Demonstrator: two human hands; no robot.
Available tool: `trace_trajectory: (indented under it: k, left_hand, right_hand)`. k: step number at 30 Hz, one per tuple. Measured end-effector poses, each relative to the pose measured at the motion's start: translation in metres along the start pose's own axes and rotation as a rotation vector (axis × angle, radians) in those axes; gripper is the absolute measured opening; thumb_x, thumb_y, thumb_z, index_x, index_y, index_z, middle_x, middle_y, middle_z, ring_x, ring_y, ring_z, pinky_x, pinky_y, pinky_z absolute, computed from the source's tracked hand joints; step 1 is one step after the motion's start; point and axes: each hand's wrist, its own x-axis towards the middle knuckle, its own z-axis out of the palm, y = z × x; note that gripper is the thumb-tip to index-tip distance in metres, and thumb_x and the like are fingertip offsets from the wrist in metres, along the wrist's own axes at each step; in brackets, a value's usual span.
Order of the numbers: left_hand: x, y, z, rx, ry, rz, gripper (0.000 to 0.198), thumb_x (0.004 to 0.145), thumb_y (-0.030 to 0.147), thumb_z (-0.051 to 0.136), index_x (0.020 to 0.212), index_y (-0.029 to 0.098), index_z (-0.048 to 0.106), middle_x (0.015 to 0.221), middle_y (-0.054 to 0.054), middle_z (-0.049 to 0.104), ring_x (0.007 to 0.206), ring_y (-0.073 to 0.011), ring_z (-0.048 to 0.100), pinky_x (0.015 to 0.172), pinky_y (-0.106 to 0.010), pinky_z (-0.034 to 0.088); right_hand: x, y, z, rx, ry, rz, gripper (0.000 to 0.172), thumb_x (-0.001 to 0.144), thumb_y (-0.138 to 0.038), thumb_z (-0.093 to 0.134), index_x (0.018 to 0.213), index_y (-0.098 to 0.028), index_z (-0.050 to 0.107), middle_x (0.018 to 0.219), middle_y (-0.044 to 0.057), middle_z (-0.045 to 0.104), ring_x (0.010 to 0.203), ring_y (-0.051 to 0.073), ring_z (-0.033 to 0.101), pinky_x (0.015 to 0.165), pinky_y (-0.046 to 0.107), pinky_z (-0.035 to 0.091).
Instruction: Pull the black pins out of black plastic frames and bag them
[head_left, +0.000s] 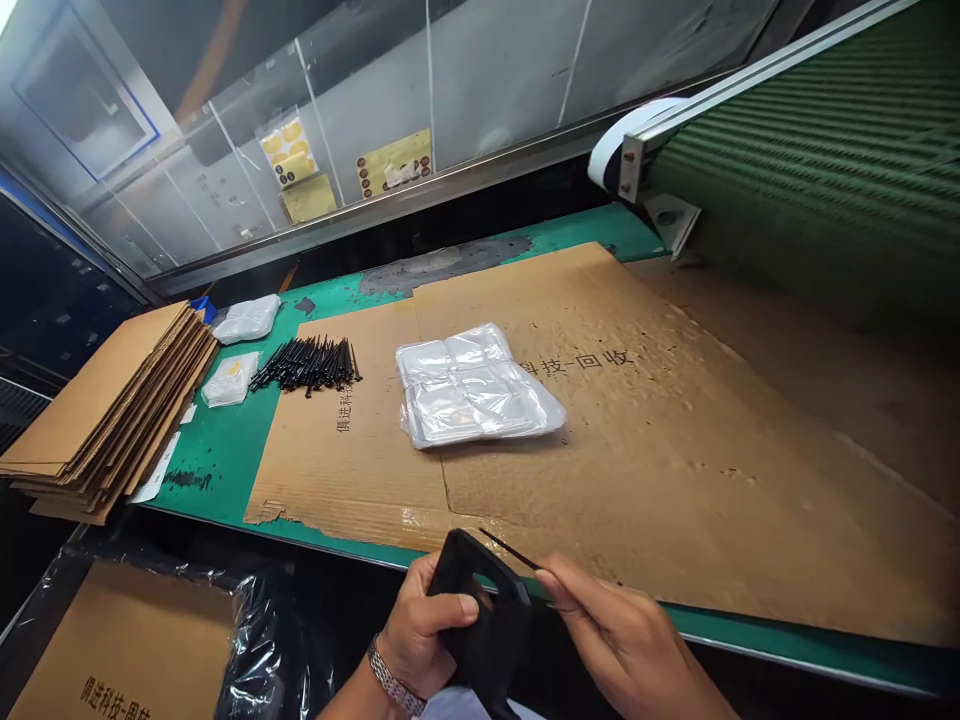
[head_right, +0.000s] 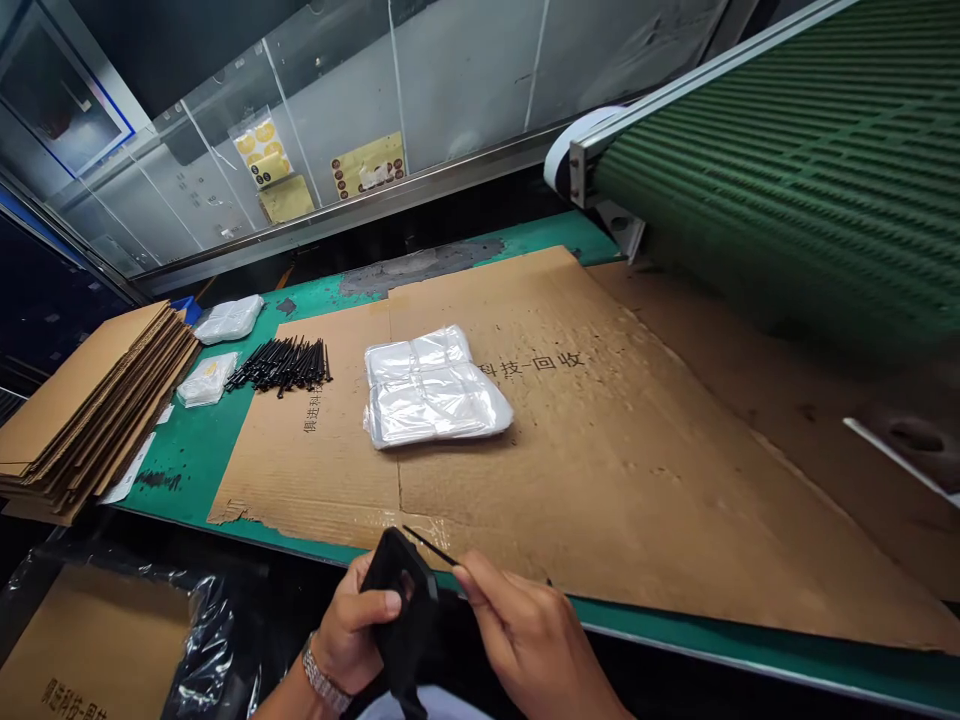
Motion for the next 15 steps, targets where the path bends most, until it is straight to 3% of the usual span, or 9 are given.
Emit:
trace_trajectory:
  k: [3, 7, 15]
  left_hand:
    - [0.006, 0.004, -0.012, 0.189, -0.094, -0.003, 0.039, 0.041, 0.035, 0.08, 0.068, 0.009, 0.07, 0.054, -0.003, 0.057, 0.047, -0.0082, 0.046, 0.045, -0.019, 0.031]
    - [0.009, 0.012, -0.022, 0.393, -0.199, 0.071, 0.05, 0.044, 0.052, 0.076, 0.074, 0.012, 0.074, 0.051, -0.004, 0.057, 0.046, -0.0104, 0.044, 0.045, -0.022, 0.032]
    - [0.01, 0.022, -0.019, 0.695, -0.402, 0.112, 0.05, 0.051, 0.055, 0.072, 0.074, 0.01, 0.074, 0.05, -0.004, 0.053, 0.045, -0.0091, 0.036, 0.045, -0.024, 0.028]
  right_hand:
    - [0.003, 0.003, -0.004, 0.065, -0.044, 0.041, 0.036, 0.099, -0.032, 0.033, 0.065, -0.022, 0.04, 0.049, -0.005, 0.044, 0.038, 0.01, 0.043, 0.038, 0.019, 0.034]
    - [0.007, -0.01, -0.017, 0.157, -0.129, -0.02, 0.036, 0.099, -0.029, 0.031, 0.069, -0.021, 0.049, 0.054, -0.003, 0.052, 0.045, 0.01, 0.051, 0.045, 0.018, 0.041]
    - [0.009, -0.025, -0.017, 0.142, -0.235, -0.114, 0.039, 0.099, -0.025, 0.027, 0.069, -0.02, 0.051, 0.055, -0.001, 0.05, 0.045, 0.012, 0.048, 0.045, 0.023, 0.038]
